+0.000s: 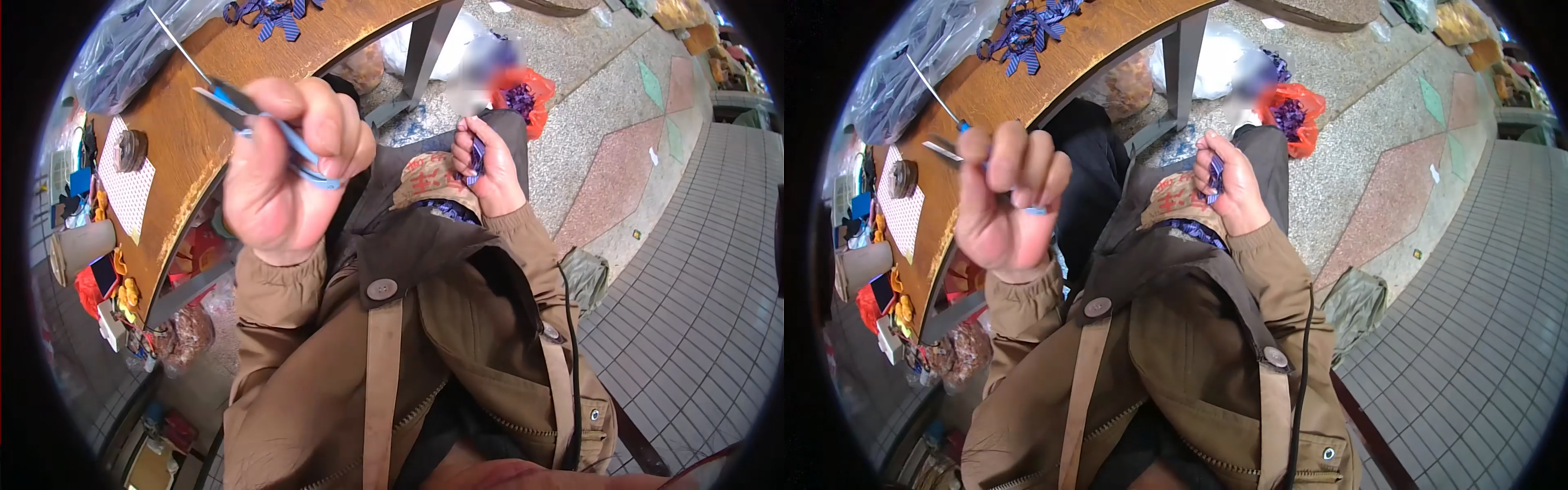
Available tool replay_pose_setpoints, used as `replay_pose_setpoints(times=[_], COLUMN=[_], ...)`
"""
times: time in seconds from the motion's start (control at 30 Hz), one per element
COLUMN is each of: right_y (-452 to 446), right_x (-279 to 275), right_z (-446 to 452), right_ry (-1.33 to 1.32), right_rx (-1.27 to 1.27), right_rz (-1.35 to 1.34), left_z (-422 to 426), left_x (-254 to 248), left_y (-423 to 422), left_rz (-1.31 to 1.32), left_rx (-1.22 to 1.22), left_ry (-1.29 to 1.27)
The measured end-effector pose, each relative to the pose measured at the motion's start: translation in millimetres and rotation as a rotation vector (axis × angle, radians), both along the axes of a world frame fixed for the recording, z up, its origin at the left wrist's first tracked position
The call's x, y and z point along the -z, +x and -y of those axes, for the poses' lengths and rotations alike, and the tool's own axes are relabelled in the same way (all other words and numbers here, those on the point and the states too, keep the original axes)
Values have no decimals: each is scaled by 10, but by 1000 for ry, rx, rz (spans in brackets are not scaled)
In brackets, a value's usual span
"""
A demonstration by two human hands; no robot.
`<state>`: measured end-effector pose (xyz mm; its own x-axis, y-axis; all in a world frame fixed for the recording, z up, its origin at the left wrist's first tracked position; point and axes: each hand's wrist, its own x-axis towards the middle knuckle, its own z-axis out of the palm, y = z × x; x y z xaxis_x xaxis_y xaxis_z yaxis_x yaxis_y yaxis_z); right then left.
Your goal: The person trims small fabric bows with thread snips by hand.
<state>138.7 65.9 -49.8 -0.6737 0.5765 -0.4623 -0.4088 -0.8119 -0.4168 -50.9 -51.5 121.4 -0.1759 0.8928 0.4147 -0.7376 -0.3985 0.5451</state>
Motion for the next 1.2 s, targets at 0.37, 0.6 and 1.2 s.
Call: replay_pose_setpoints(times=[0.37,0.6,1.2], right_y=[44,51,-5], right_x=[44,25,40], right_z=[3,8,28], right_ry=[-87,-103,-76], right_rx=[0,3,-12], right_rz=[-38,-51,-43], left_z=[366,102,-67], left_x=[-455,-402,-472], left_y=[-97,-98,216], left_rz=[-420,-401,-329], left_rx=[-36,-61,-62], left_ry=[87,172,406])
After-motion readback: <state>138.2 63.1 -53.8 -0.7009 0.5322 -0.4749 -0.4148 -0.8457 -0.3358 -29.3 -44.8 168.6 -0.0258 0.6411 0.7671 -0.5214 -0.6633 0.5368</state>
